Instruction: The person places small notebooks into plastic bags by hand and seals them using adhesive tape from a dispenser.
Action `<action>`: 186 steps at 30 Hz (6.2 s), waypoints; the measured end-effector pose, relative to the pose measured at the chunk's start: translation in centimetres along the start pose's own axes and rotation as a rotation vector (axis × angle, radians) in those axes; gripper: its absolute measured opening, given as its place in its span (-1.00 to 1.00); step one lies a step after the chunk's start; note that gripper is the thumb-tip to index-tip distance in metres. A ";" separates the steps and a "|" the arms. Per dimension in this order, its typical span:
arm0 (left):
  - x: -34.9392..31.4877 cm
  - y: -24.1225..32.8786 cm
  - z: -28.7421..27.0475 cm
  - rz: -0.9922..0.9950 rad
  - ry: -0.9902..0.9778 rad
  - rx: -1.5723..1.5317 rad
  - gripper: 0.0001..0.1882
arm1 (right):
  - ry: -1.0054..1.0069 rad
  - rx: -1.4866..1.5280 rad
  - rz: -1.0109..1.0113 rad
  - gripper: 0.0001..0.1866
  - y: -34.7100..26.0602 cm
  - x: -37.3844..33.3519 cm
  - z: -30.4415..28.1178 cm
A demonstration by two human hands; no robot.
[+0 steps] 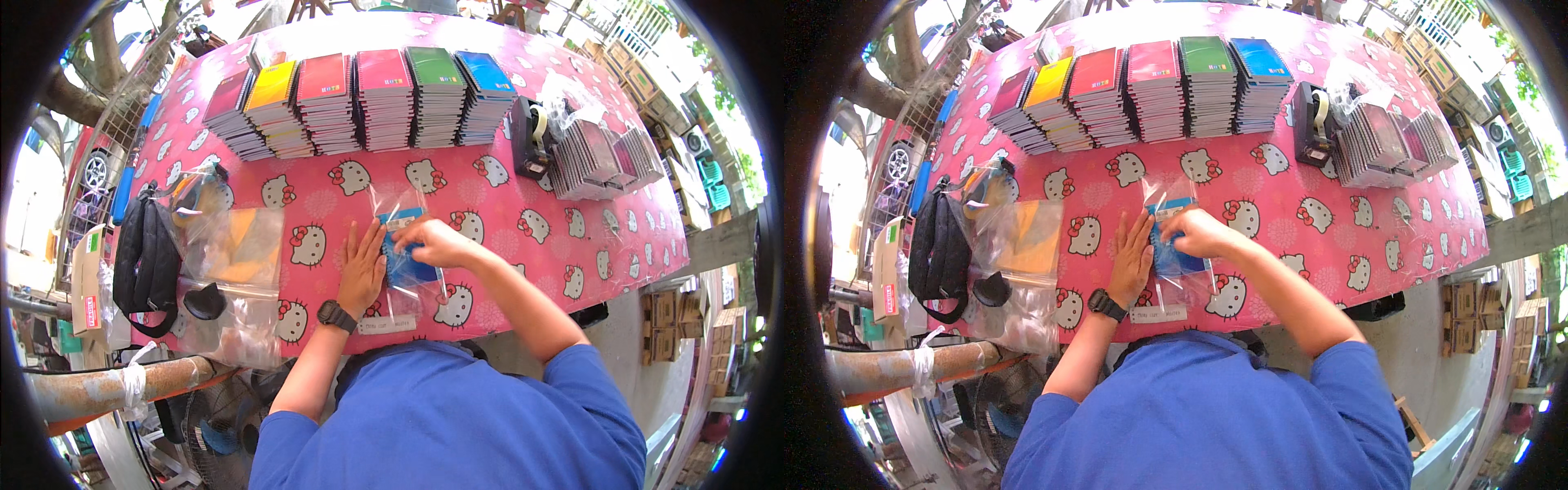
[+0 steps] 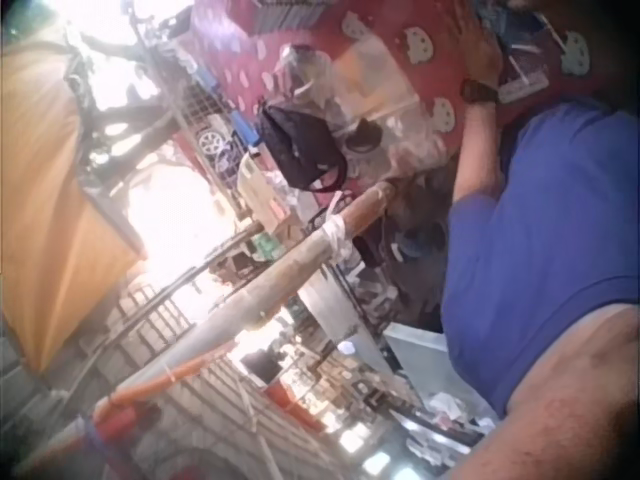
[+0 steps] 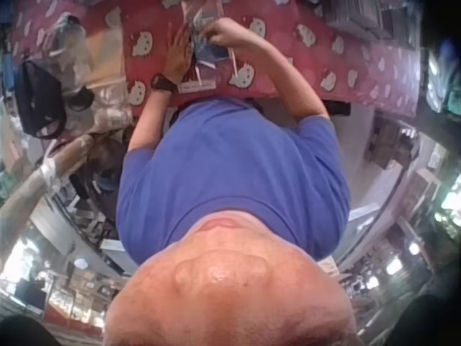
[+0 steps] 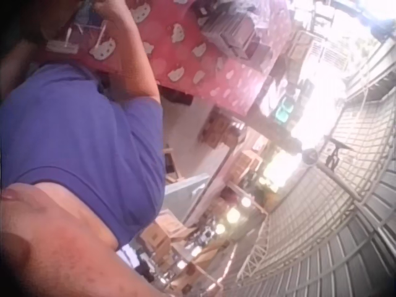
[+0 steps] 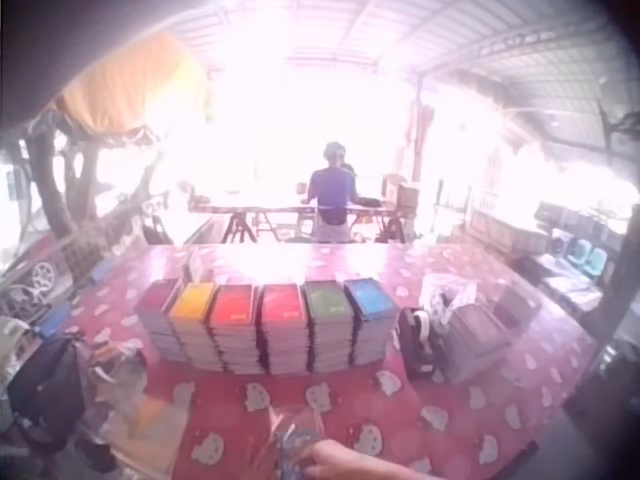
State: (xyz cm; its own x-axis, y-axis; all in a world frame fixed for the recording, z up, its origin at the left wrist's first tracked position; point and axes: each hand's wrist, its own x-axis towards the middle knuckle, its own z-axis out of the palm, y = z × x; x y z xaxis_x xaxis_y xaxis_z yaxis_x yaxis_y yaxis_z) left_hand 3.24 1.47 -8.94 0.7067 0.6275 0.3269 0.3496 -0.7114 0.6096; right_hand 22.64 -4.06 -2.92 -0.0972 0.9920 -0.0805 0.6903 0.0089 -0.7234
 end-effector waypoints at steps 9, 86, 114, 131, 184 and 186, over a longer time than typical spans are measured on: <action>0.8 -0.7 1.2 0.000 -0.094 -0.085 -0.38 | -0.023 -0.443 0.040 0.08 1.7 -2.2 -0.3; -3.4 2.6 -3.1 -0.414 -0.048 -0.992 -0.24 | 0.265 0.666 0.244 -0.24 -0.2 -8.2 2.2; 0.4 6.3 -10.3 0.258 0.423 -0.446 -0.73 | 0.287 -0.025 -0.279 -0.43 -3.2 -7.2 -0.3; 0.7 4.2 -7.5 0.276 -0.328 0.096 -0.24 | 0.053 1.022 -0.079 -0.42 -1.6 -4.5 -0.7; 0.5 3.9 -4.4 0.265 0.089 -0.152 -0.63 | 0.579 -0.003 -0.352 -0.84 -6.2 -6.7 -0.3; 0.7 4.0 -4.3 0.313 0.117 -0.186 -0.47 | 0.911 0.438 -0.210 -0.86 -6.8 -5.4 -1.3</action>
State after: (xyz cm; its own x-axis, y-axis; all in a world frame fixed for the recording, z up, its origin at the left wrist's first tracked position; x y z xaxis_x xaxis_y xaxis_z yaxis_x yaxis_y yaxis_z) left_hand 2.50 0.39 -3.18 0.6827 0.4288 0.5917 0.0030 -0.8113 0.5846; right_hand 19.40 -9.28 3.30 0.5202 0.6966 0.4942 0.3829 0.3271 -0.8640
